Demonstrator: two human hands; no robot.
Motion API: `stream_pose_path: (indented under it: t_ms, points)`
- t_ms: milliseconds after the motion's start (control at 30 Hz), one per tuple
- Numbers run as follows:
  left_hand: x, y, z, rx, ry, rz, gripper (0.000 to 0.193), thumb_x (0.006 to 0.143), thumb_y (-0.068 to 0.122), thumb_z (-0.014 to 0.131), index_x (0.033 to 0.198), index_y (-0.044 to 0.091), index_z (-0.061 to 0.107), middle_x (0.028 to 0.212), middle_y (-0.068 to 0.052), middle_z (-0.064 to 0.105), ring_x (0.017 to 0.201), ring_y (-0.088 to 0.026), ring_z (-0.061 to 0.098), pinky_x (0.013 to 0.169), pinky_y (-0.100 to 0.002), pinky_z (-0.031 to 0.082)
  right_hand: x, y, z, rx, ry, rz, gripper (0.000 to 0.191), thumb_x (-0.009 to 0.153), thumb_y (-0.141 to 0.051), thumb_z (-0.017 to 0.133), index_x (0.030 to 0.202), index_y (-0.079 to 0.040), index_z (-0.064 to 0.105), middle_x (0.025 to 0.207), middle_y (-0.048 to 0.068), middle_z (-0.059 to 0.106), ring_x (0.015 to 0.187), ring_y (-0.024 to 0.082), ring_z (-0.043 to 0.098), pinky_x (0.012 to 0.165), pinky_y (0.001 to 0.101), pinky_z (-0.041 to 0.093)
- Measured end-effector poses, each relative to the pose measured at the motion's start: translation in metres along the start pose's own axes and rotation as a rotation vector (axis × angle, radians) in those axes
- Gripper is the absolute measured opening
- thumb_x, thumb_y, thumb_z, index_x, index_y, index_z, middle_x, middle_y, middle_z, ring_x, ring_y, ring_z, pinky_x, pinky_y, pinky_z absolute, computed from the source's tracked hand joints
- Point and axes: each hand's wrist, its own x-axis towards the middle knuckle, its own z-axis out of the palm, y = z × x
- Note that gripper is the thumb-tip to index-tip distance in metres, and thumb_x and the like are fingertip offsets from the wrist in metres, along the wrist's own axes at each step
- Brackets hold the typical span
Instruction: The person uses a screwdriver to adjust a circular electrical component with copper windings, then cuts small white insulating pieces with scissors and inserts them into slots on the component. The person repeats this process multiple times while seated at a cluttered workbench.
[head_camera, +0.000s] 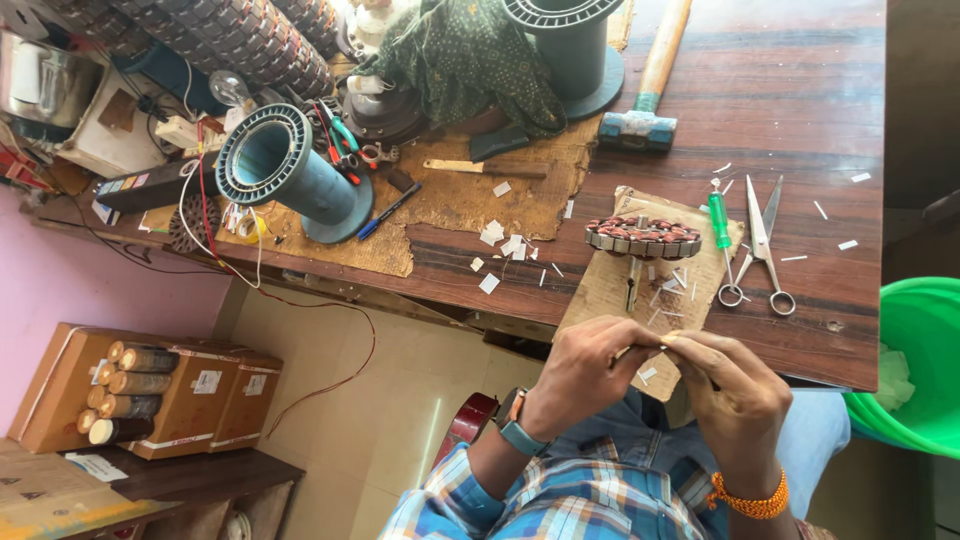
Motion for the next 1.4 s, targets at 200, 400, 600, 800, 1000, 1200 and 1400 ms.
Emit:
stream_pose_path:
  t_ms: [200, 400, 600, 800, 1000, 1200, 1400]
  points:
    - [-0.006, -0.008, -0.002, -0.019, -0.015, -0.014, 0.009, 0.093, 0.008, 0.075, 0.102, 0.006, 0.072, 0.093, -0.009, 0.074, 0.085, -0.023, 0.072, 0.073, -0.033, 0.056, 0.001, 0.003, 0.003, 0.053, -0.124, 0.129, 0.019, 0.087, -0.004, 0.077, 0.105, -0.003, 0.075, 0.095, 0.01, 0.077, 0.079, 0.016, 0.075, 0.067, 0.0287, 0.058]
    - [-0.007, -0.006, -0.01, -0.465, -0.11, -0.368, 0.011, 0.098, 0.008, 0.074, 0.106, 0.001, 0.076, 0.091, -0.007, 0.074, 0.073, -0.01, 0.068, 0.055, -0.024, 0.056, -0.002, 0.002, 0.005, 0.085, -0.119, -0.029, 0.018, 0.081, -0.002, 0.079, 0.095, -0.003, 0.067, 0.099, 0.009, 0.075, 0.088, 0.019, 0.076, 0.075, 0.0288, 0.06]
    - [0.001, 0.001, -0.018, -0.484, -0.175, -0.373, 0.011, 0.099, 0.002, 0.068, 0.108, -0.002, 0.07, 0.101, -0.009, 0.071, 0.08, -0.011, 0.071, 0.058, -0.025, 0.062, 0.006, -0.002, 0.004, 0.037, -0.161, -0.079, 0.021, 0.078, -0.001, 0.081, 0.095, -0.002, 0.069, 0.097, 0.009, 0.074, 0.087, 0.02, 0.073, 0.074, 0.0291, 0.059]
    - [0.008, 0.006, -0.017, -0.431, -0.094, -0.287, 0.006, 0.099, -0.002, 0.065, 0.104, -0.003, 0.062, 0.094, -0.01, 0.065, 0.071, -0.015, 0.07, 0.055, -0.026, 0.057, 0.013, -0.008, 0.008, -0.031, -0.105, -0.056, 0.021, 0.079, -0.002, 0.082, 0.097, -0.002, 0.071, 0.098, 0.011, 0.074, 0.091, 0.021, 0.074, 0.078, 0.0303, 0.059]
    - [0.009, 0.009, -0.014, -0.155, 0.097, -0.056, 0.011, 0.095, -0.005, 0.07, 0.1, 0.0, 0.061, 0.091, -0.014, 0.06, 0.084, -0.03, 0.063, 0.07, -0.038, 0.051, 0.017, 0.002, 0.012, 0.193, -0.154, 0.312, 0.019, 0.086, -0.004, 0.077, 0.105, -0.001, 0.075, 0.097, 0.008, 0.079, 0.087, 0.013, 0.077, 0.074, 0.0252, 0.062]
    - [0.009, 0.01, -0.009, -0.008, 0.105, 0.002, 0.016, 0.091, -0.005, 0.068, 0.1, 0.002, 0.058, 0.093, -0.012, 0.057, 0.091, -0.032, 0.059, 0.076, -0.042, 0.05, 0.013, 0.011, 0.015, 0.47, -0.169, 0.624, 0.019, 0.092, -0.002, 0.069, 0.108, 0.006, 0.075, 0.094, 0.013, 0.078, 0.085, 0.017, 0.076, 0.077, 0.0275, 0.061]
    - [0.011, 0.014, -0.006, 0.123, 0.071, -0.029, 0.016, 0.088, -0.001, 0.07, 0.097, 0.004, 0.057, 0.093, -0.01, 0.058, 0.091, -0.031, 0.062, 0.072, -0.041, 0.051, 0.006, 0.021, 0.021, 0.515, -0.191, 0.666, 0.021, 0.093, -0.001, 0.066, 0.112, 0.007, 0.072, 0.097, 0.014, 0.077, 0.087, 0.018, 0.075, 0.079, 0.0286, 0.061]
